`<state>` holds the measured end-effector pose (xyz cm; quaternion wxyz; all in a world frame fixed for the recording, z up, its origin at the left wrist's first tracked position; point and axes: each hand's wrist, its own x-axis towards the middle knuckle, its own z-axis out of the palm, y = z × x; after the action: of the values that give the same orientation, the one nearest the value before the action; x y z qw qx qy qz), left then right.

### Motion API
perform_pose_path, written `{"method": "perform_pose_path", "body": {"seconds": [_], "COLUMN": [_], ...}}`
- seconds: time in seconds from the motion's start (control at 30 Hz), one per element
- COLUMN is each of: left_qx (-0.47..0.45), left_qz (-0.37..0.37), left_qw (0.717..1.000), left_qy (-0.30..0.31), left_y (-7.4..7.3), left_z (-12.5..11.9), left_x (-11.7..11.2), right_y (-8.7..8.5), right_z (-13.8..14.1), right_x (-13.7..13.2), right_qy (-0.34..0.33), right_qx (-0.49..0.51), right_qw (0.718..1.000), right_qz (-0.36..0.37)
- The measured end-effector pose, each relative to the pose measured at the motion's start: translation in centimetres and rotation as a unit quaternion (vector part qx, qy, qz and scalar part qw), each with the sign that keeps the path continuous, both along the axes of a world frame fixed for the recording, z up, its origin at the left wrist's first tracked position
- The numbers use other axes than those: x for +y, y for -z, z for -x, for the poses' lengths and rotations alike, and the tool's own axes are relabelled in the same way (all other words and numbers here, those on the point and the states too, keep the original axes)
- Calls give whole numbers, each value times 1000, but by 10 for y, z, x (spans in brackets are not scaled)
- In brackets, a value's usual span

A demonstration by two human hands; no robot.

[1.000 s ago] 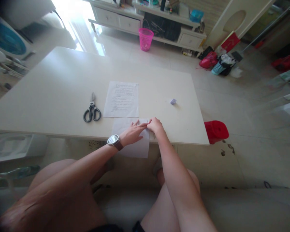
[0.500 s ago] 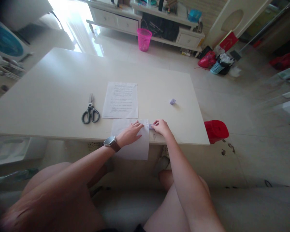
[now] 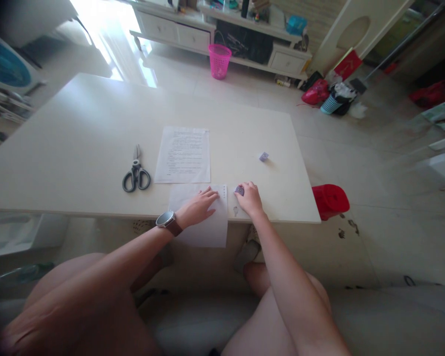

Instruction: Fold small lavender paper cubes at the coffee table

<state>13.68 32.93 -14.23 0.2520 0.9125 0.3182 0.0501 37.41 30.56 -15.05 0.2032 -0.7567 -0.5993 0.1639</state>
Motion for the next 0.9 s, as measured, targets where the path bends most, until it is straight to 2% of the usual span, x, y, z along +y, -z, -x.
{"method": "perform_pose_path", "body": {"seconds": [0.17,0.27,0.37,0.47,0.57,0.7,0.8,0.9], "left_qx": [-2,0,3,4,1,0,0,1], "left_qz": [4,5,5,3,2,2,2,4], "left_qw": [1000,1000,1000,1000,1000,1000,1000,1000], "left_qy": [0,1,-2,-3,-2,0,0,0], "left_y": [-1,-2,-3,-2,0,2,2,1], "left_z": [1,1,1,0,0,0,1,1], "left_x": [0,0,-1,-1,-1,-1,-1,-1], "right_y": [-14,-16,-11,-4,0,2,0,-5], "right_z": [-10,-13,-8,-4,-5,-16,-22,-20], "right_x": [3,3,4,5,6,8,9,8], "right_qy": [86,102,110,113,116,130,165,171], "right_qx": [113,217,318,372,360,257,226,276], "right_qw": [989,971,936,911,919,958,958,945], "right_qz": [-32,25,102,138,116,-6,-62,-43]}}
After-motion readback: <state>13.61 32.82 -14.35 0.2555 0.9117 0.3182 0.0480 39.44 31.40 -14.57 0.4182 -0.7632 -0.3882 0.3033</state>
